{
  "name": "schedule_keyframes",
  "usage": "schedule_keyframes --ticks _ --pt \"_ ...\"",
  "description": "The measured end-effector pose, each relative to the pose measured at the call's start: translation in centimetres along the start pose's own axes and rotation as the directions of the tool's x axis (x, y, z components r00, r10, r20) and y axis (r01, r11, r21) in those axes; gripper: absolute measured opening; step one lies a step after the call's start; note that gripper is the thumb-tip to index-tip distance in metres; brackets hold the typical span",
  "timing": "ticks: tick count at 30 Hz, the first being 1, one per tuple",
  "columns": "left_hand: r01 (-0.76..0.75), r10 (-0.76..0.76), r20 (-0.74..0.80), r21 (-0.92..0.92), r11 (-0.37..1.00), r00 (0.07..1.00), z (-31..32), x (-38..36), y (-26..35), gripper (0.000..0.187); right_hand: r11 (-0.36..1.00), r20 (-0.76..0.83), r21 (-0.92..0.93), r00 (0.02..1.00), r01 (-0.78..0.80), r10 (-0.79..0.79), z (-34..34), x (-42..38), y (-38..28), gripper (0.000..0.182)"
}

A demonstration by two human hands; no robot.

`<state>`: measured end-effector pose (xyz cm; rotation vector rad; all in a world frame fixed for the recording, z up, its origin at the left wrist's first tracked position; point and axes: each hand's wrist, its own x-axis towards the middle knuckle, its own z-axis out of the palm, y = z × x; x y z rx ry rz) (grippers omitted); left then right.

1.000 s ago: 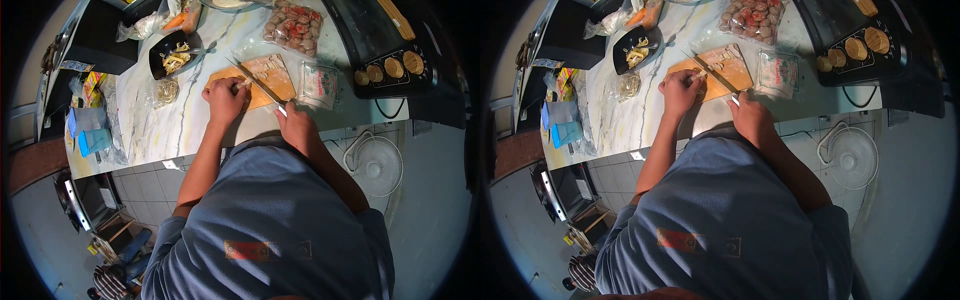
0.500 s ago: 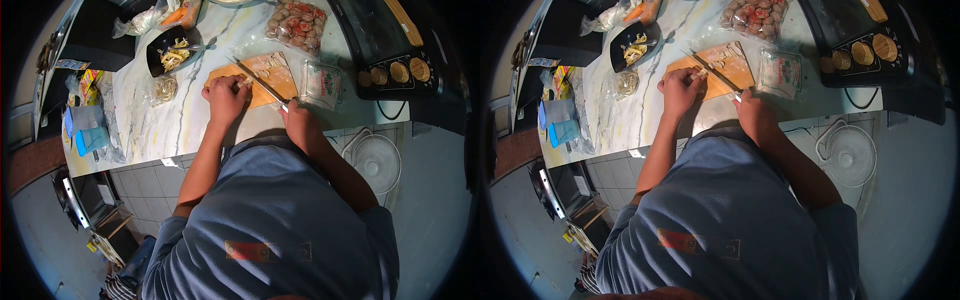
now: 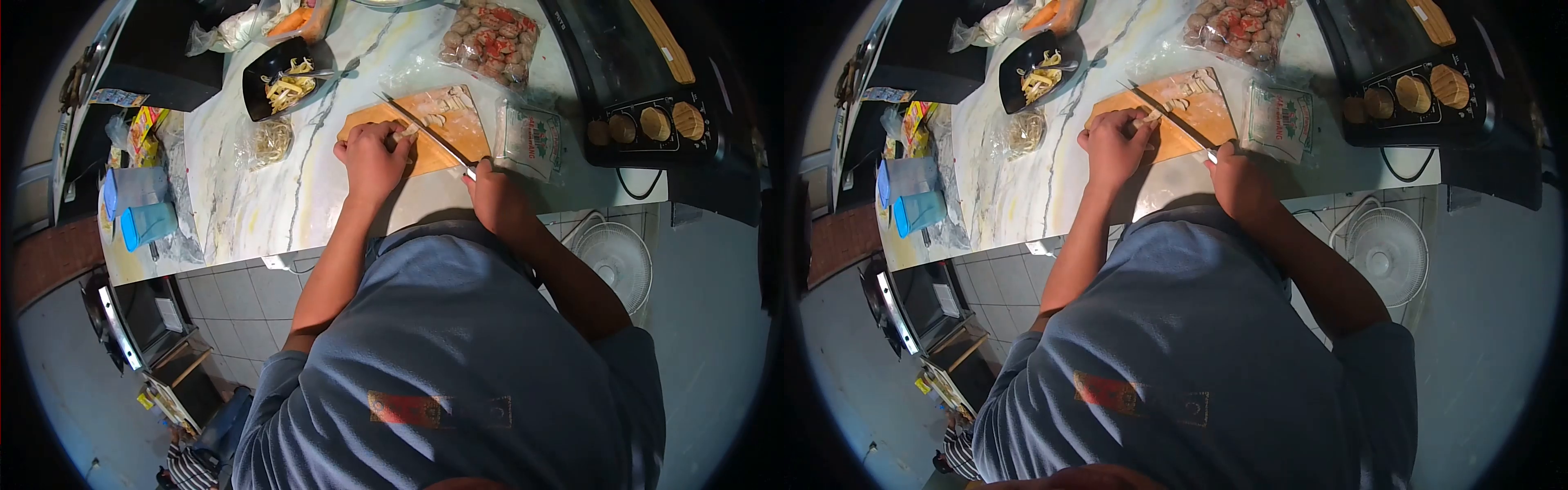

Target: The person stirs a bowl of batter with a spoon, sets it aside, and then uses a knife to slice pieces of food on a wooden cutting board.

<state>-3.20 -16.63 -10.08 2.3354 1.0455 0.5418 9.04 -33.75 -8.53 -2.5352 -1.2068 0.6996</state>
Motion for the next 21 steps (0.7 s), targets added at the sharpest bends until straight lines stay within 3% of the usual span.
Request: schedule_keyframes --ticks 5,11,21 --pt "0.012 -0.012 -0.030 0.003 1.000 0.999 0.1 -0.2 0.1 0.019 0.999 -0.068 -0.008 0.997 0.048 -0.048 0.0 -0.2 0.6 0.033" --pt "0.000 0.000 -0.006 0.036 0.999 1.000 -0.3 -0.2 0.1 0.024 0.999 -0.045 0.026 0.999 -0.026 0.027 -0.3 -1.8 -0.1 0.032" --pt "-0.038 0.038 -0.033 0.008 0.999 0.999 -0.8 -0.8 -0.4 0.033 0.995 -0.185 0.069 0.981 0.079 -0.065 -0.1 -2.0 -0.4 0.033"
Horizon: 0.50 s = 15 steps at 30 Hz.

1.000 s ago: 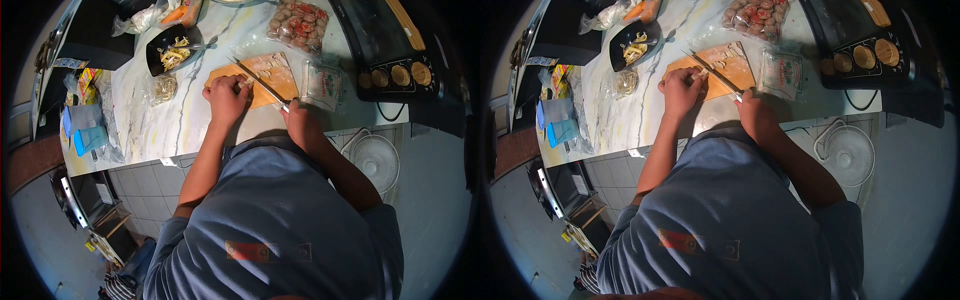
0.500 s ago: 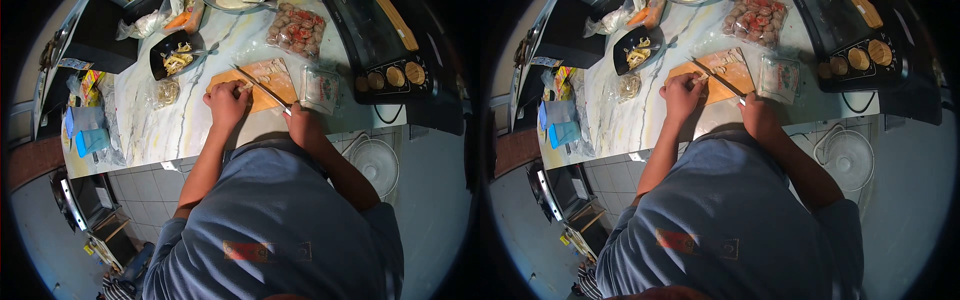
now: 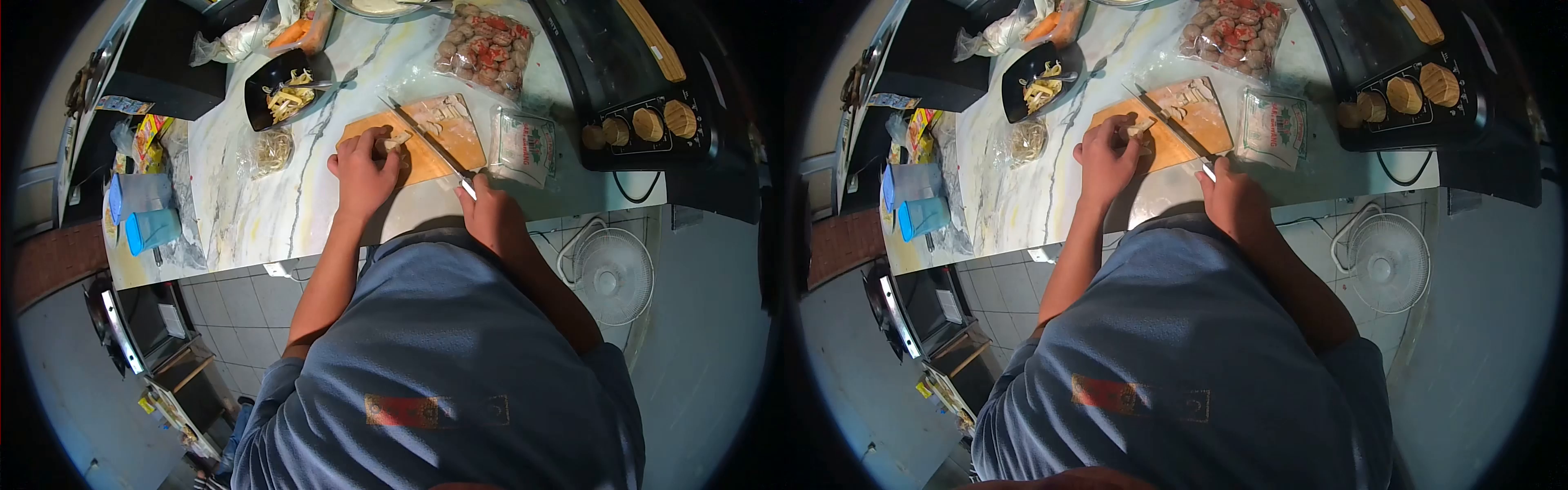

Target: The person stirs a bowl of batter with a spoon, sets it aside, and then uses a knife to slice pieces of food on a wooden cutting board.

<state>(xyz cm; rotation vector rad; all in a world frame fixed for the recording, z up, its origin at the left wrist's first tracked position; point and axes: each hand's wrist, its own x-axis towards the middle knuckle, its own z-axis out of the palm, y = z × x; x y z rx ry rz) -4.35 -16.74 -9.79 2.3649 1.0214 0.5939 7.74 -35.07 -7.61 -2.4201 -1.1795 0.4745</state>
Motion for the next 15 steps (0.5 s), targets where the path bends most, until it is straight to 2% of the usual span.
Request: schedule_keyframes --ticks 3,6,8,9,11,15 --pt "0.038 -0.038 -0.008 -0.008 0.999 0.999 -0.2 0.4 -0.3 0.030 1.000 -0.026 0.016 0.999 0.023 -0.023 0.1 0.2 0.0 0.033" --pt "0.077 -0.077 0.037 0.016 0.997 0.996 -0.2 1.0 -0.9 0.027 0.999 -0.018 0.029 1.000 0.024 -0.023 -0.1 0.3 -0.4 0.033" --pt "0.166 -0.162 0.083 -0.033 0.986 0.983 -0.4 1.3 -0.7 0.024 0.999 -0.009 0.035 1.000 0.025 -0.025 -0.2 0.3 -0.6 0.034" --pt "0.164 -0.161 0.084 -0.034 0.986 0.983 -0.4 1.4 -0.5 0.024 0.999 -0.006 0.034 1.000 0.027 -0.027 -0.2 0.4 -0.7 0.034" --pt "0.153 -0.156 0.015 0.127 0.980 0.988 -0.3 1.2 -0.1 0.025 0.999 -0.001 0.034 1.000 0.027 -0.027 -0.2 0.4 -0.9 0.034" --pt "0.128 -0.129 -0.008 0.192 0.973 0.992 -0.3 1.3 -0.2 0.028 0.997 -0.023 0.072 0.999 0.035 -0.034 -0.4 0.6 -1.2 0.034"
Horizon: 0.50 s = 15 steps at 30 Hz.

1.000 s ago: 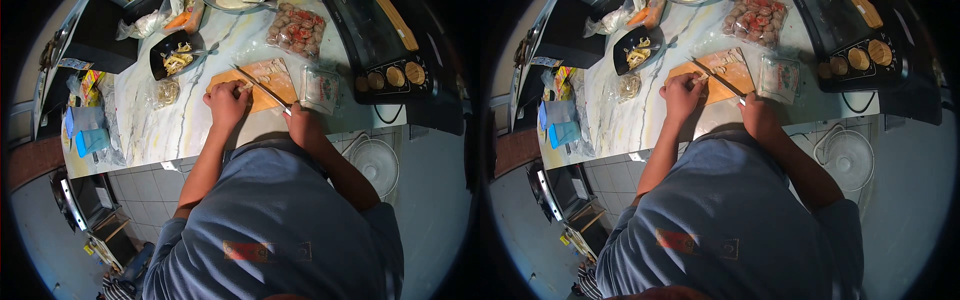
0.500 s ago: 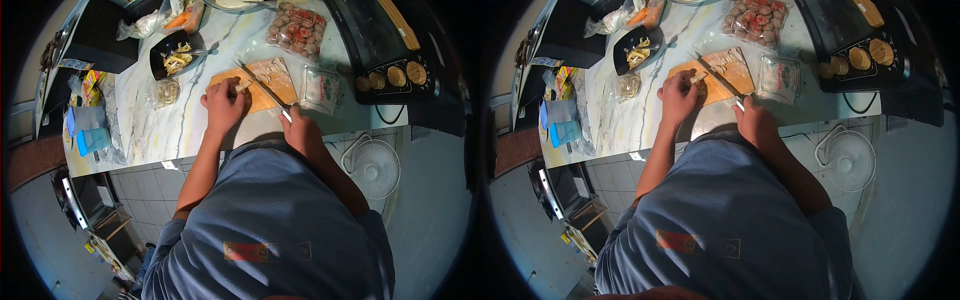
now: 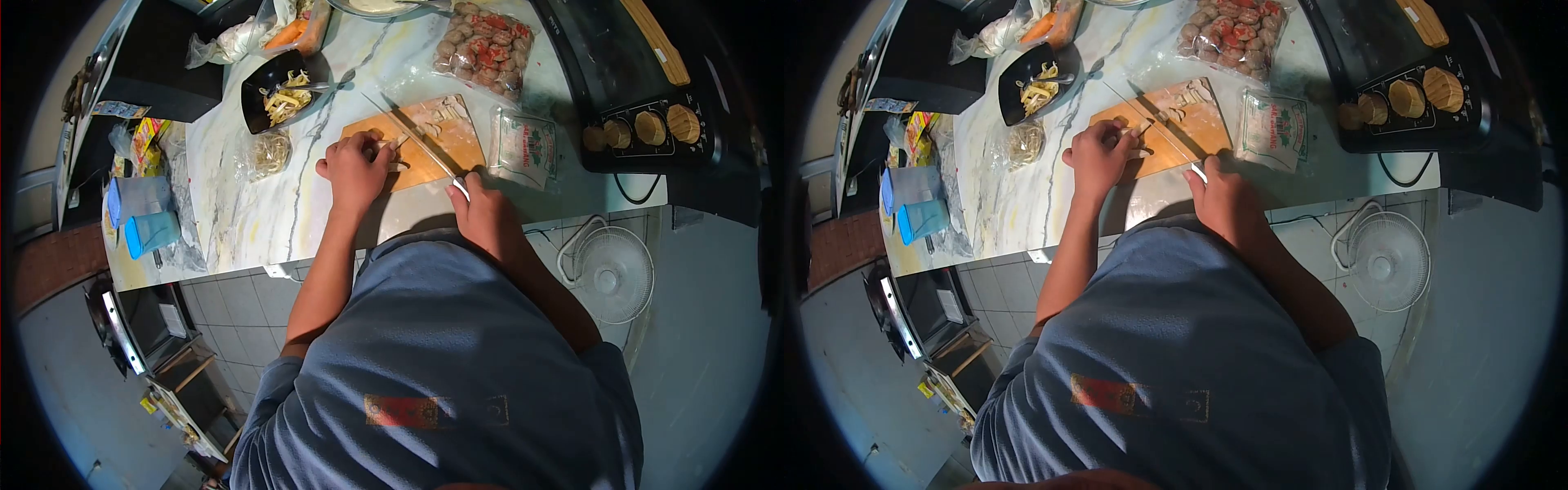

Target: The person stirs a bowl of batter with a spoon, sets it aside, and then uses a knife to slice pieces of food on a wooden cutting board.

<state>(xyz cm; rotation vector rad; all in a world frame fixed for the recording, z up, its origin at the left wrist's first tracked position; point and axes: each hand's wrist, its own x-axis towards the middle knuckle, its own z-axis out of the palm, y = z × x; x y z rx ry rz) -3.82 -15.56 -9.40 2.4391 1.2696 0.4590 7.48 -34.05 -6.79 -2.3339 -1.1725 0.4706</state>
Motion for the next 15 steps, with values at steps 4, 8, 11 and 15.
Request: schedule_keyframes --ticks 4,8,11,15 --pt "0.066 -0.050 0.098 -0.158 0.985 0.994 -0.2 0.1 0.3 0.029 1.000 0.011 0.003 1.000 -0.005 0.005 0.0 0.0 0.0 0.034" --pt "-0.071 0.071 -0.007 -0.212 0.975 0.997 0.6 -0.5 0.3 0.027 0.999 0.027 -0.049 1.000 0.000 0.001 0.2 -0.1 0.4 0.033" --pt "-0.104 0.097 -0.042 -0.215 0.971 0.994 1.0 -0.6 0.1 0.025 0.999 0.033 -0.040 0.999 -0.004 0.006 0.1 -0.2 0.4 0.033" --pt "-0.088 0.085 -0.024 -0.196 0.977 0.996 0.7 -0.6 0.4 0.026 0.998 0.061 -0.054 0.998 -0.025 0.028 0.0 -0.2 0.1 0.032"
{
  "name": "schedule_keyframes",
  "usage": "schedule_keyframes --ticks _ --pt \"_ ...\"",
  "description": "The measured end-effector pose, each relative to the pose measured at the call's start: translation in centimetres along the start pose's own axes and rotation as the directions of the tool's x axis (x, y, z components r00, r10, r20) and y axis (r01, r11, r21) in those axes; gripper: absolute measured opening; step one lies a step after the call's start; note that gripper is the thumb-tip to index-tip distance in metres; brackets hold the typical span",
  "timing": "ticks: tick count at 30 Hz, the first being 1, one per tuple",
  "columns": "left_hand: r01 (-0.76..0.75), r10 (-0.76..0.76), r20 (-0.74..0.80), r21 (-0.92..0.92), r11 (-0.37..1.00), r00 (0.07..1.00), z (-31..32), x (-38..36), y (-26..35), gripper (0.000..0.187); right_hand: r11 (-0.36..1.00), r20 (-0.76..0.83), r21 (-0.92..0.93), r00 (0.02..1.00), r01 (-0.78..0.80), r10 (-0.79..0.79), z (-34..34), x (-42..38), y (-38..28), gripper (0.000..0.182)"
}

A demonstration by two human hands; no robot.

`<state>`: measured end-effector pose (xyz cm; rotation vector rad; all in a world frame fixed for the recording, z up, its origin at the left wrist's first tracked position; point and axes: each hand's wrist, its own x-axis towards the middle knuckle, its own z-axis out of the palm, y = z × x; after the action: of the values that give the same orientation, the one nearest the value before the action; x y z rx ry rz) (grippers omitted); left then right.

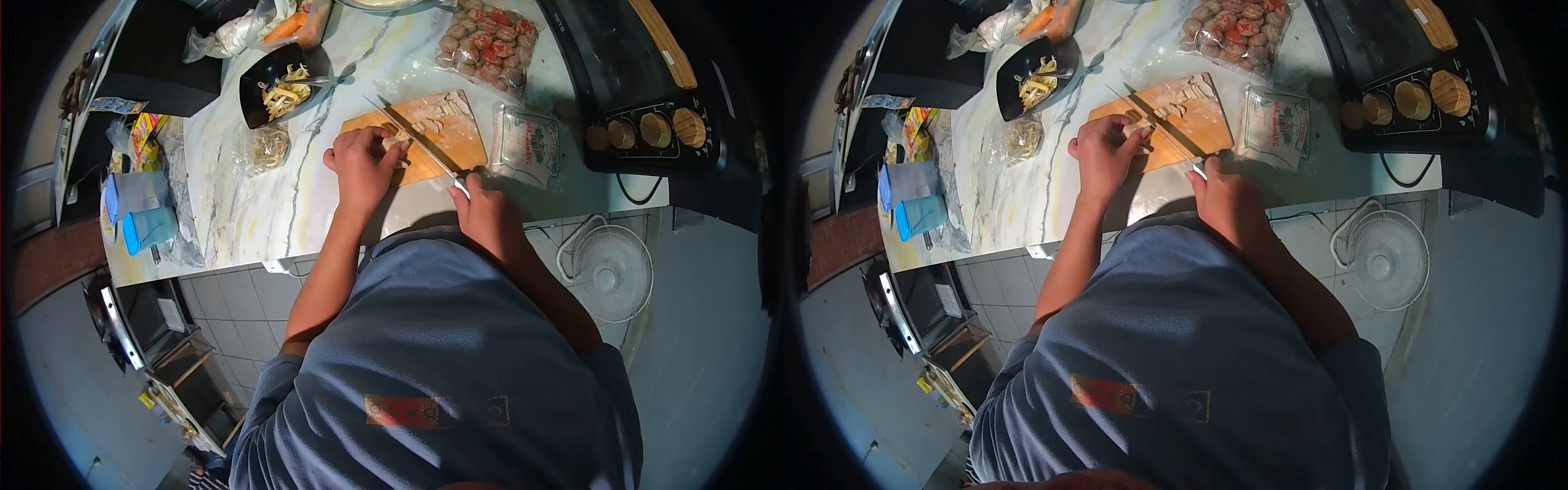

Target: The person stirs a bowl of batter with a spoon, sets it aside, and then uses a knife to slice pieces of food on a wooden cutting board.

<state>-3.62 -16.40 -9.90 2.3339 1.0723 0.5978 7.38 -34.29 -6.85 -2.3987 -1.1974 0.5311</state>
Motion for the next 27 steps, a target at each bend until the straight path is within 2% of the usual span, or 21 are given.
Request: schedule_keyframes --ticks 27 --pt "-0.012 0.012 -0.017 -0.015 1.000 1.000 0.06 -0.11 -0.04 0.026 1.000 0.019 -0.002 0.999 0.031 -0.031 0.13 0.27 0.26 0.030"
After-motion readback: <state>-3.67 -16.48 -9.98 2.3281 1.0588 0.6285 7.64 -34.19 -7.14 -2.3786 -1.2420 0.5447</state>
